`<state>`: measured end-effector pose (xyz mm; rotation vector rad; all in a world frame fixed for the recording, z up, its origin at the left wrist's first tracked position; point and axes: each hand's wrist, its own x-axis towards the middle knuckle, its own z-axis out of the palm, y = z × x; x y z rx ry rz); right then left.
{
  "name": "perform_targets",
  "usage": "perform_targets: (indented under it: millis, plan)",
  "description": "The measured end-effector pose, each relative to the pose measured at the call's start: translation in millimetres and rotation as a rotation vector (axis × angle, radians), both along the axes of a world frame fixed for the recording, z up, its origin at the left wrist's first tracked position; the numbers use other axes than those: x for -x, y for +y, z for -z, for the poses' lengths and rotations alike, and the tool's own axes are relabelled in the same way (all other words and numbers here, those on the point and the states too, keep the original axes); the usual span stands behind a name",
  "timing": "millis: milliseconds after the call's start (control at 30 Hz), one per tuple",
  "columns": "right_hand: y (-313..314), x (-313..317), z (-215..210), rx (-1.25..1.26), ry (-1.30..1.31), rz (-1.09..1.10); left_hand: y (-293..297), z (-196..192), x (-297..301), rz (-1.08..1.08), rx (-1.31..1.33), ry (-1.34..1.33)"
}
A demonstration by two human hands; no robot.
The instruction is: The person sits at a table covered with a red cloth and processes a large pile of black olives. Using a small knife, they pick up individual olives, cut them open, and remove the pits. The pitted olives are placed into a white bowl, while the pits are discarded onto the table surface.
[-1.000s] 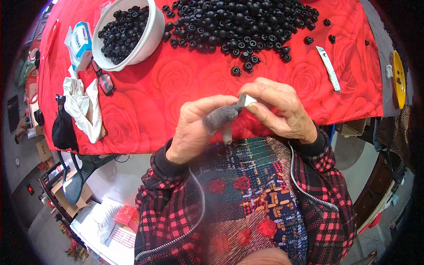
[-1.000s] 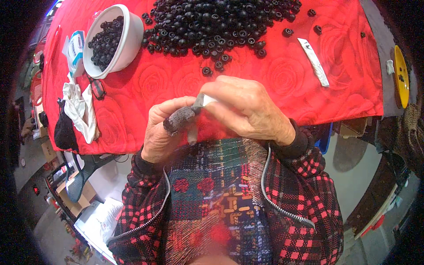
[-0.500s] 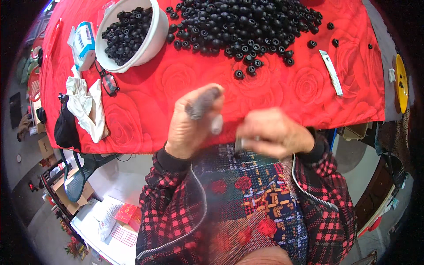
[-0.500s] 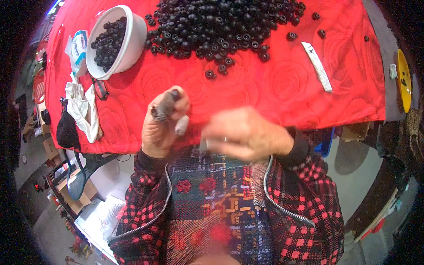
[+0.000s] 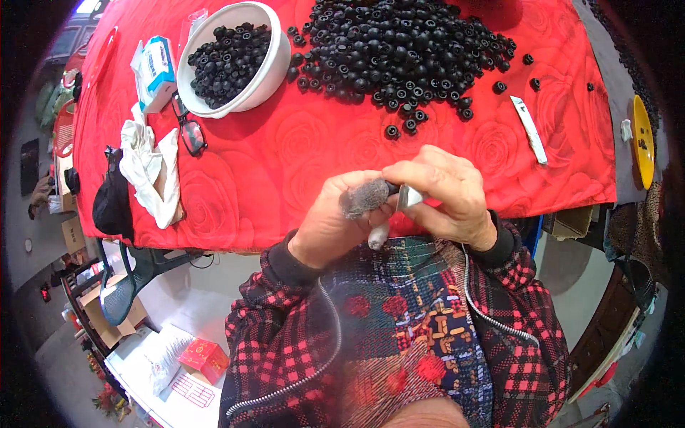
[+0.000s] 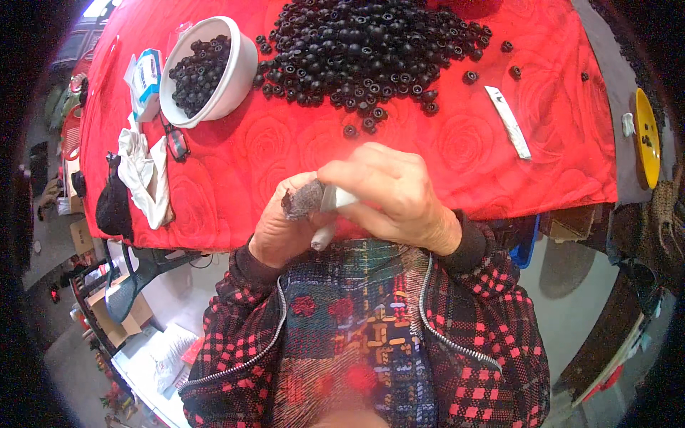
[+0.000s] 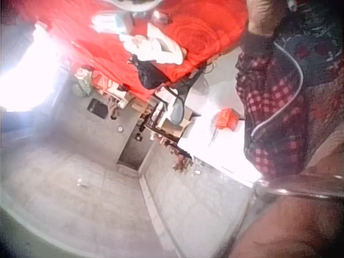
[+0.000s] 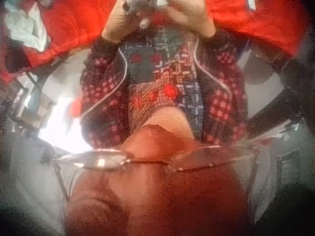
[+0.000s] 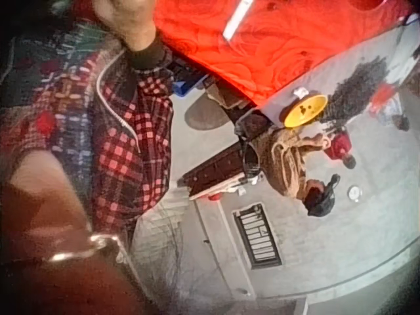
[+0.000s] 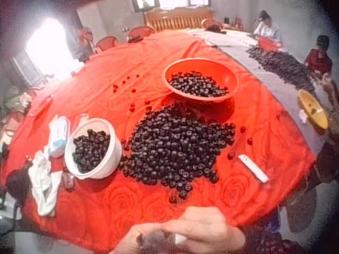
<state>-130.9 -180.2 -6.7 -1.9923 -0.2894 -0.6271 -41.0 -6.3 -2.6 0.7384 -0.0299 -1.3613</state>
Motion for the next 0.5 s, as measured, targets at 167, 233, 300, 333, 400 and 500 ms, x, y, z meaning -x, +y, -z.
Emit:
perform_targets:
  millis: [167, 233, 300, 333, 400, 500]
  plan:
    - [11, 3, 6, 0.079, -0.229, 0.105, 2, -6, 7, 0.015, 0.011, 0.017]
    - [11, 5, 3, 0.127, -0.256, 0.113, 2, -7, 10, -0.006, 0.012, -0.019]
    - [14, 7, 0, 0.144, -0.28, 0.127, 4, -10, 12, -0.006, 0.015, -0.032]
    - [16, 6, 0, 0.145, -0.291, 0.146, 3, -12, 10, 0.013, 0.025, -0.027]
    - [17, 8, -1, 0.177, -0.29, 0.163, 4, -13, 10, -0.008, -0.011, -0.12]
    - [14, 7, 3, 0.208, -0.264, 0.167, 13, -18, -7, -0.256, -0.137, -0.471]
